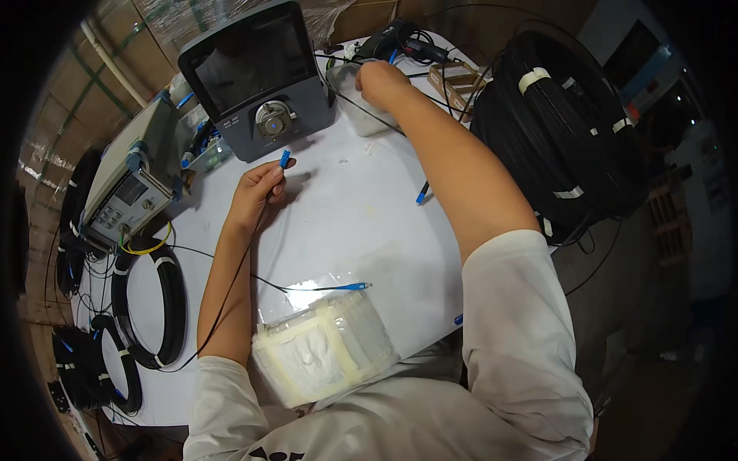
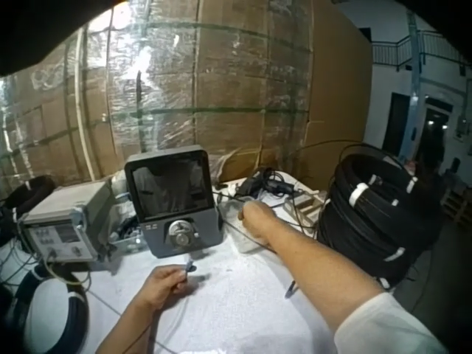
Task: Inspecting and testing fiber optic cable connectors using a digital microscope and testing equipment.
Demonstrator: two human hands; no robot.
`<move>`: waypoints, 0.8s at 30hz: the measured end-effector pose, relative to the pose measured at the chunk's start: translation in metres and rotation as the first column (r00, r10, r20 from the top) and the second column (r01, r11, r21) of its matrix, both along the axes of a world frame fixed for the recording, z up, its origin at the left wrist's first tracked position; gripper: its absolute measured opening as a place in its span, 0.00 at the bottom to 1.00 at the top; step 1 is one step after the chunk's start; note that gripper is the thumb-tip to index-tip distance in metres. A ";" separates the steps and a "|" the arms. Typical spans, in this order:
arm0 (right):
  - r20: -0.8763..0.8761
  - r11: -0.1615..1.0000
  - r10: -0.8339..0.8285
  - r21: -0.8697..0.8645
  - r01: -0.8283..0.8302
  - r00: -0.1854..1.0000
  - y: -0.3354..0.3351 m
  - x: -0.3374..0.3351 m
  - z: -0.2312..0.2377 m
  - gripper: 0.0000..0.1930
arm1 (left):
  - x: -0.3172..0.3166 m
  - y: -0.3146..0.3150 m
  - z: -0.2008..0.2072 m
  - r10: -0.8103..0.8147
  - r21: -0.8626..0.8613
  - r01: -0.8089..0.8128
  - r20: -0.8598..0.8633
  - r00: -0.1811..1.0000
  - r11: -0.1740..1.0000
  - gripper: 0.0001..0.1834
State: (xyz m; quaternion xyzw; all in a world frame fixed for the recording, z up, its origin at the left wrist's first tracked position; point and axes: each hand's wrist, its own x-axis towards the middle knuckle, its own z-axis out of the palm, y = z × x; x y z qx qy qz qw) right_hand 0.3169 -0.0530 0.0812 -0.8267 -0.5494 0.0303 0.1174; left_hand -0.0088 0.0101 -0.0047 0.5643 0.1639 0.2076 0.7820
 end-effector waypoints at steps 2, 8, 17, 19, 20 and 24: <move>-0.033 0.992 -0.060 0.111 0.064 0.998 0.003 0.003 0.002 0.13 | 0.003 -0.001 0.000 -0.007 0.013 0.007 0.006 1.000 1.000 0.18; -0.660 0.828 0.406 0.558 0.051 0.632 -0.033 -0.075 0.031 0.16 | -0.004 -0.004 0.005 0.006 0.108 -0.002 -0.038 0.999 0.994 0.19; -0.678 0.776 0.348 0.596 0.207 0.648 -0.063 -0.170 -0.063 0.10 | 0.010 -0.008 -0.003 0.106 -0.133 -0.087 0.141 0.984 0.987 0.20; -0.551 0.705 0.327 0.684 0.190 0.768 -0.059 -0.170 -0.066 0.08 | 0.010 -0.005 -0.003 0.100 -0.162 -0.075 0.154 0.983 0.984 0.20; -0.566 0.698 0.319 0.683 0.215 0.760 -0.058 -0.170 -0.067 0.08 | 0.010 -0.005 -0.004 0.126 -0.166 -0.101 0.150 0.981 0.981 0.20; -0.518 0.686 0.359 0.710 0.157 0.776 -0.057 -0.169 -0.080 0.08 | 0.012 -0.008 -0.001 0.150 -0.176 -0.124 0.143 0.978 0.976 0.19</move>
